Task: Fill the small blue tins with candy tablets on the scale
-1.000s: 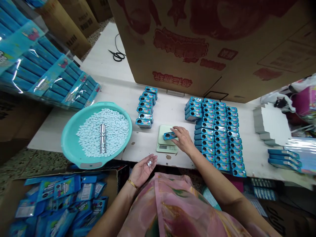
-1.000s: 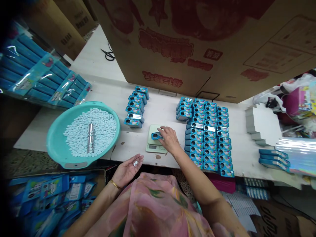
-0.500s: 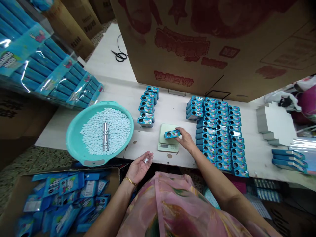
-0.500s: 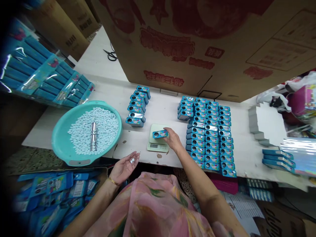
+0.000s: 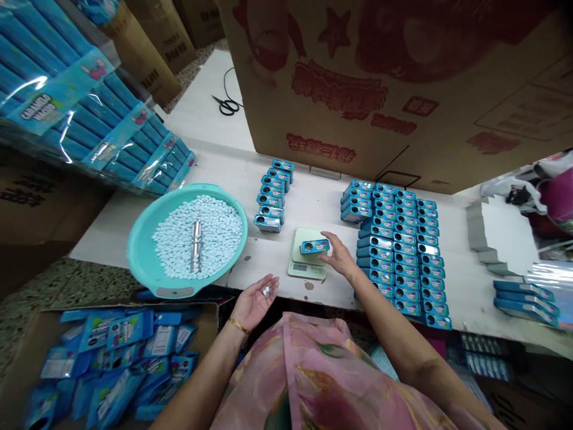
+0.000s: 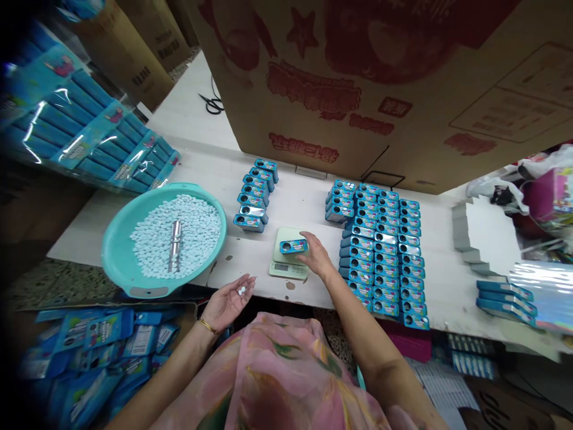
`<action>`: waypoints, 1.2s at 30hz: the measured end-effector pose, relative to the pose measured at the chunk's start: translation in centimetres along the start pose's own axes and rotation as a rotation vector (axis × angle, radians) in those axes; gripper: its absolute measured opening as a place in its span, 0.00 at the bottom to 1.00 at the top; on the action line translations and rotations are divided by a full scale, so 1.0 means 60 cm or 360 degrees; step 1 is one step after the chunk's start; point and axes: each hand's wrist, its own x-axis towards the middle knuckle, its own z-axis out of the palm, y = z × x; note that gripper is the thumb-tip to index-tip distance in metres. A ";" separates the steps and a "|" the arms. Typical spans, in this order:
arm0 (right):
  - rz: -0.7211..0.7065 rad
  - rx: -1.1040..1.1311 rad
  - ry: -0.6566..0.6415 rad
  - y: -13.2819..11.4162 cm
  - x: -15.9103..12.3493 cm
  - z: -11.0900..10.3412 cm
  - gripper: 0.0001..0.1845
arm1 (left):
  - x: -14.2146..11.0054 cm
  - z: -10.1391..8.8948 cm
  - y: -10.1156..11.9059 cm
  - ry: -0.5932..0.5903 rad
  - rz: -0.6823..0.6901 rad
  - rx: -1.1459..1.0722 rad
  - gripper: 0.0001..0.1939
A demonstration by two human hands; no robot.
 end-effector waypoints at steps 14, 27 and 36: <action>-0.0058 0.0012 -0.0012 0.007 -0.002 -0.018 0.39 | 0.007 -0.028 0.019 0.0091 0.0079 -0.0060 0.11; -0.0116 -0.0083 -0.0052 -0.004 0.007 -0.010 0.23 | -0.032 -0.011 0.142 0.0050 0.0663 0.0267 0.08; -0.0162 -0.0217 -0.0001 -0.150 0.090 0.128 0.17 | 0.066 -0.054 0.260 0.1051 0.1241 0.2281 0.25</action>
